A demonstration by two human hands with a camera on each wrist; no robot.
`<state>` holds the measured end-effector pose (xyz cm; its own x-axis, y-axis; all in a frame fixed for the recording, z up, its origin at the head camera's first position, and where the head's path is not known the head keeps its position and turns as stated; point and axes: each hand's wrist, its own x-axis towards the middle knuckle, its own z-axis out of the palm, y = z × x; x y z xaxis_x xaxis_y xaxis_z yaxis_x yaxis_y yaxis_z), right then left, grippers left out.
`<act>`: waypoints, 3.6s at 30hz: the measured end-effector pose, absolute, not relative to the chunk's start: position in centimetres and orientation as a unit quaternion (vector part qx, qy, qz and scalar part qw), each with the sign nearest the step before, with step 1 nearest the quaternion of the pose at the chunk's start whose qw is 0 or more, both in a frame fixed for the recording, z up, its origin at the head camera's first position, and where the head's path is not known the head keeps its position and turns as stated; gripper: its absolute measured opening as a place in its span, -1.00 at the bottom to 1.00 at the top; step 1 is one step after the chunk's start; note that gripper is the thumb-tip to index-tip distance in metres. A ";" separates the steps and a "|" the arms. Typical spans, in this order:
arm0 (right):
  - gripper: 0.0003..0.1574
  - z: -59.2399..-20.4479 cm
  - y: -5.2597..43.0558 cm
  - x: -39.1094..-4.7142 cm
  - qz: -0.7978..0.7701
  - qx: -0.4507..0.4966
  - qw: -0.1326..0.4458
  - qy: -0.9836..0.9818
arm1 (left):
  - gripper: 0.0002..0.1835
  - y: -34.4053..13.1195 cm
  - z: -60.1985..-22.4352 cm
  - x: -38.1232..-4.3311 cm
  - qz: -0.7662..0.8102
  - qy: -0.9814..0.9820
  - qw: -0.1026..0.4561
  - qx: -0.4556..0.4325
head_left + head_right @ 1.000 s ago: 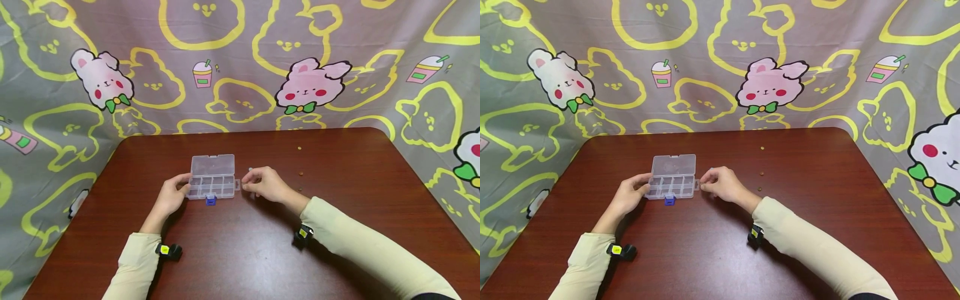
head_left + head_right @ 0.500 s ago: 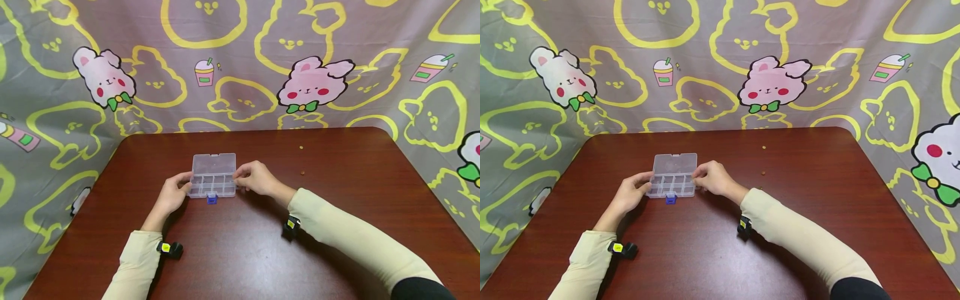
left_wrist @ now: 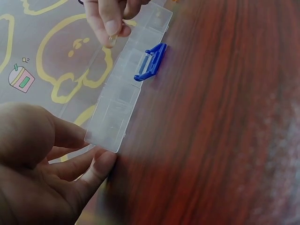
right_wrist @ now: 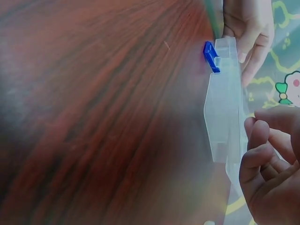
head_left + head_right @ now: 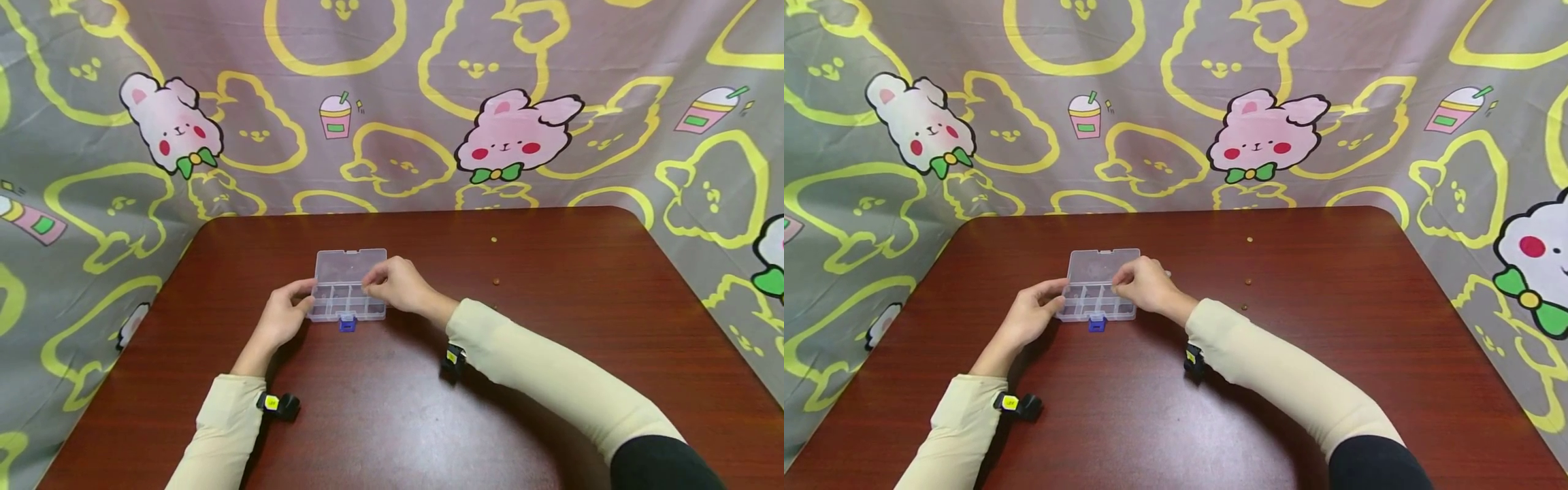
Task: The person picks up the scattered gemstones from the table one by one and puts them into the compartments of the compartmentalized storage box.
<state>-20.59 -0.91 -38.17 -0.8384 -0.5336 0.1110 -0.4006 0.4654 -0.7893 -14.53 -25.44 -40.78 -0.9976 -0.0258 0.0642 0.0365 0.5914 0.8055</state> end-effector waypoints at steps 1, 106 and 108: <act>-0.91 -38.1 -1.1 -20.7 -0.431 -0.275 0.070 0.857 | -0.62 -25.4 -40.8 -14.5 -0.453 -0.891 0.035 -0.003; -0.83 -39.8 6.3 -21.8 -0.477 -0.236 0.090 0.842 | -0.62 -25.3 -40.9 -14.4 -0.471 -0.882 0.034 0.001; -0.83 -40.0 6.8 -21.5 -0.474 -0.235 0.094 0.843 | -0.62 -25.3 -40.9 -14.4 -0.468 -0.883 0.034 0.001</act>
<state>-21.50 6.80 -39.97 -0.8722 -0.4848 0.0649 -0.3072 0.4397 -0.8440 -14.38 -25.31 -40.87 -0.9977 -0.0331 0.0591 0.0303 0.5620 0.8266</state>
